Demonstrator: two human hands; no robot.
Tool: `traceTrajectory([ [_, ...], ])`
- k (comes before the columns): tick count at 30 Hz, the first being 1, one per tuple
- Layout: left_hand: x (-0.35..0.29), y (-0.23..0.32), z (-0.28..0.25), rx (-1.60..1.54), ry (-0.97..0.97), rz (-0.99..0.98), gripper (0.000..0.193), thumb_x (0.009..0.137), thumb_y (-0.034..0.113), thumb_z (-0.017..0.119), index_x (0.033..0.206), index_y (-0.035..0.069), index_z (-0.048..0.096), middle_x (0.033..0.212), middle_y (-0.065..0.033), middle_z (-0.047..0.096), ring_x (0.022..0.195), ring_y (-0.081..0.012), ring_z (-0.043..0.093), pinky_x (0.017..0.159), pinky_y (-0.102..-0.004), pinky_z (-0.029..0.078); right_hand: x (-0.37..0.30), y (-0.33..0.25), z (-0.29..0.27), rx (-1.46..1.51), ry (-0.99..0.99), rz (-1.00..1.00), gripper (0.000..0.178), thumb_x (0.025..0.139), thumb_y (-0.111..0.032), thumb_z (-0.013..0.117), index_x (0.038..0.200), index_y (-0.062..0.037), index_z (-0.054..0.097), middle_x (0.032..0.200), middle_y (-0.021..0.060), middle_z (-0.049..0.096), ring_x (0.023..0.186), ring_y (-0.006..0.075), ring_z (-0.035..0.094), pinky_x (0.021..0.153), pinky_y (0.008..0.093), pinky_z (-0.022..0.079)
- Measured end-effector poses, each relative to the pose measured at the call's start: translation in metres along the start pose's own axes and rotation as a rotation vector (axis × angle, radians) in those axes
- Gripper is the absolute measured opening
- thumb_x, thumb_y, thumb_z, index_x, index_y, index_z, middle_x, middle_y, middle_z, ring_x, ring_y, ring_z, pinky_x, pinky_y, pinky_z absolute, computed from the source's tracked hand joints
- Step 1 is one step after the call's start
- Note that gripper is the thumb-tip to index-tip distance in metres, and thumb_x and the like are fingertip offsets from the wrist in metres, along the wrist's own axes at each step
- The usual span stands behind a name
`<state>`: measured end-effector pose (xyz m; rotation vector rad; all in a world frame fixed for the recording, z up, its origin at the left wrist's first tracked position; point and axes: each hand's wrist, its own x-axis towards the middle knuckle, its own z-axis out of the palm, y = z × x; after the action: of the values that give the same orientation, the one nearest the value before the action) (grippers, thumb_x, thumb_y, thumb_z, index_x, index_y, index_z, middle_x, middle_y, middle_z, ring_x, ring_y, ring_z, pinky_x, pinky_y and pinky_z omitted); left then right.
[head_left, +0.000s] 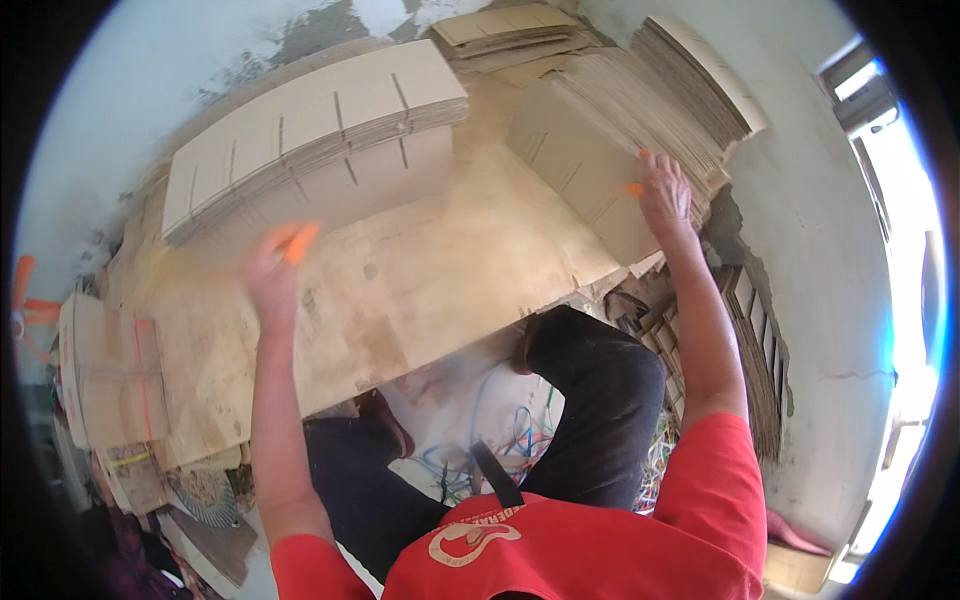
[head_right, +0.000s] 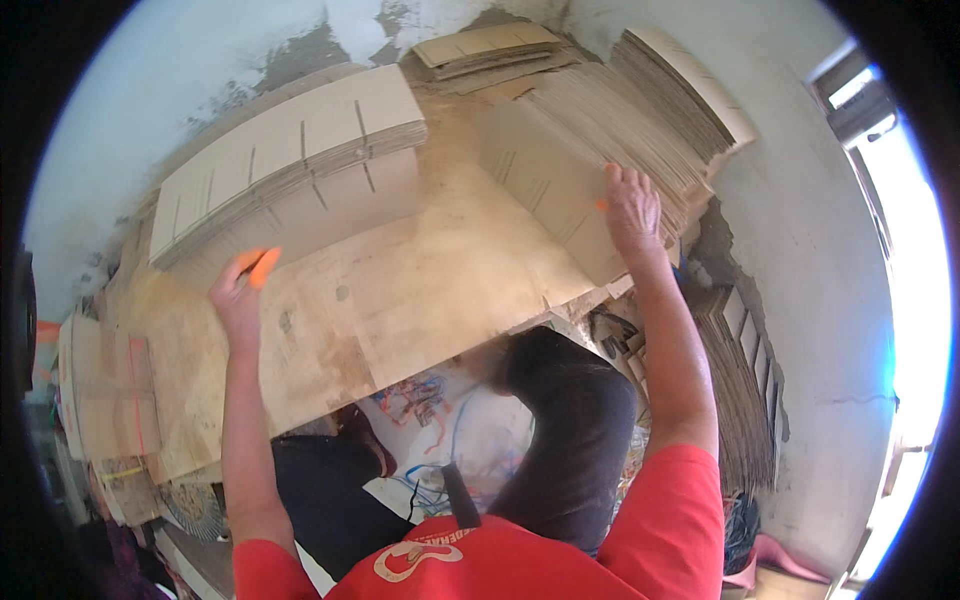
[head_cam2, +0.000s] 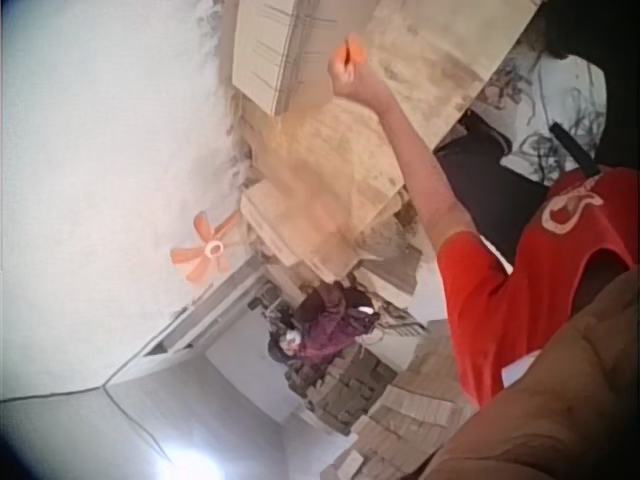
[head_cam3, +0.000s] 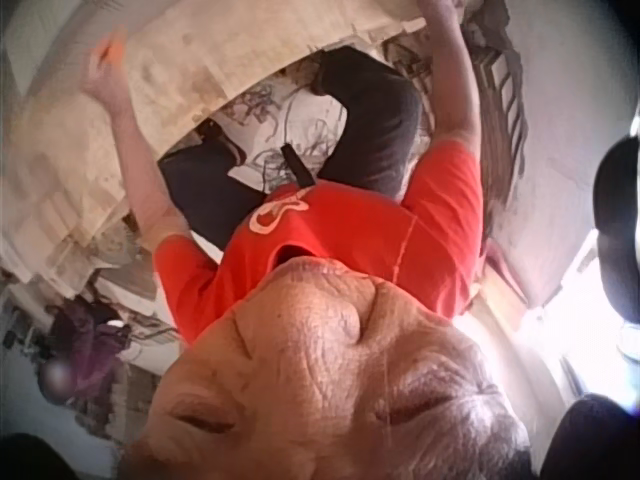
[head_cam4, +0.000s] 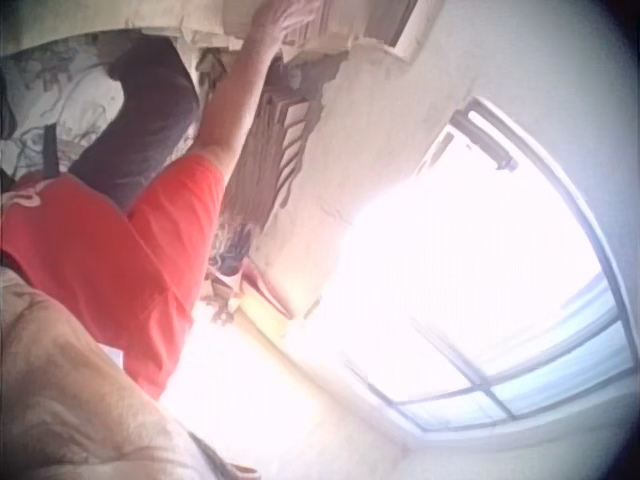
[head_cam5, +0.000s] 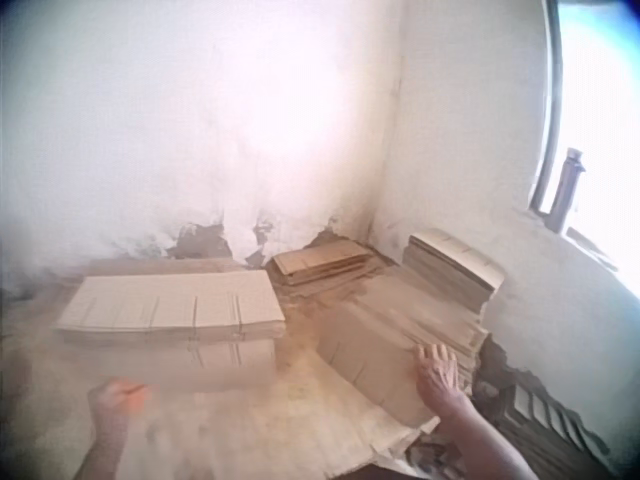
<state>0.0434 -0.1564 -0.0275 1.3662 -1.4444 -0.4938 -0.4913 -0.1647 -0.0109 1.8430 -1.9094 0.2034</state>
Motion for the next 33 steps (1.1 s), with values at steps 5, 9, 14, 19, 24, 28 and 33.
traceTrajectory([
  [5, 0.05, 0.042, 0.046, 0.393, 0.035, 0.588, 0.036, 0.079, 0.017, 0.076, 0.111, 0.003, 0.068, 0.113, -0.0082, 0.063, 0.11, -0.025, 0.054, 0.089, -0.0362, 0.044, 0.02, 0.0, -0.022, 0.347, -0.078, 0.273, 0.016, 0.084, -0.01, 0.061, 0.098, -0.0065, 0.056, 0.084, 0.017, 0.065, 0.083, 0.0382, 0.062, 0.07, 0.046, 0.047],
  [9, 0.084, 0.05, 0.084, 0.828, -0.005, 0.633, 0.044, 0.086, 0.017, 0.068, 0.127, 0.003, 0.057, 0.133, -0.0096, 0.051, 0.12, -0.0259, 0.048, 0.095, -0.0425, 0.037, 0.007, -0.006, -0.055, 0.742, 0.277, 0.528, 0.023, 0.084, -0.017, 0.074, 0.094, -0.0049, 0.057, 0.074, 0.0068, 0.064, 0.073, 0.0162, 0.061, 0.064, 0.0339, 0.046],
  [14, 0.103, 0.039, 0.103, 1.173, -0.225, 0.472, 0.035, 0.083, 0.014, 0.066, 0.116, 0.002, 0.061, 0.122, -0.0112, 0.057, 0.109, -0.0258, 0.053, 0.09, -0.0401, 0.038, -0.023, -0.073, -0.092, 1.493, 0.512, 0.462, 0.017, 0.078, -0.007, 0.078, 0.084, -0.0027, 0.063, 0.077, 0.0, 0.063, 0.063, 0.0055, 0.05, 0.056, 0.0214, 0.04],
  [19, 0.118, 0.052, 0.104, 0.962, -0.32, 0.44, 0.017, 0.077, 0.007, 0.066, 0.093, 0.006, 0.067, 0.089, -0.0058, 0.066, 0.09, -0.0254, 0.058, 0.079, -0.0369, 0.044, -0.036, -0.104, -0.087, 1.758, 0.266, 0.469, 0.008, 0.08, -0.001, 0.07, 0.077, -0.0021, 0.063, 0.066, 0.0014, 0.058, 0.052, 0.0076, 0.048, 0.046, 0.0228, 0.036],
  [24, 0.115, 0.054, 0.084, 0.778, -0.162, 0.804, 0.021, 0.075, 0.003, 0.064, 0.095, 0.005, 0.067, 0.097, -0.0072, 0.065, 0.087, -0.0253, 0.058, 0.071, -0.0348, 0.053, -0.031, -0.119, -0.1, 1.429, 0.267, 0.321, 0.011, 0.087, -0.005, 0.068, 0.077, -0.0023, 0.064, 0.063, -0.0033, 0.053, 0.045, 0.0041, 0.04, 0.039, 0.0201, 0.024],
  [28, 0.099, 0.053, 0.084, 0.72, -0.133, 1.012, 0.037, 0.075, 0.0, 0.061, 0.112, 0.0, 0.063, 0.112, -0.0097, 0.06, 0.089, -0.0235, 0.058, 0.071, -0.0332, 0.056, -0.034, -0.142, -0.108, 1.611, 0.103, 0.316, 0.008, 0.091, -0.005, 0.065, 0.087, 0.0024, 0.068, 0.067, -0.003, 0.057, 0.057, 0.004, 0.048, 0.048, 0.0208, 0.037],
  [33, 0.049, 0.059, 0.089, 0.973, -0.282, 0.915, 0.053, 0.07, -0.003, 0.063, 0.122, -0.009, 0.055, 0.114, -0.0144, 0.058, 0.089, -0.0214, 0.057, 0.067, -0.0301, 0.056, -0.042, -0.169, -0.102, 1.545, 0.13, 0.253, 0.011, 0.091, -0.006, 0.066, 0.095, 0.0042, 0.069, 0.074, -0.0023, 0.063, 0.068, 0.0036, 0.053, 0.058, 0.022, 0.045],
])
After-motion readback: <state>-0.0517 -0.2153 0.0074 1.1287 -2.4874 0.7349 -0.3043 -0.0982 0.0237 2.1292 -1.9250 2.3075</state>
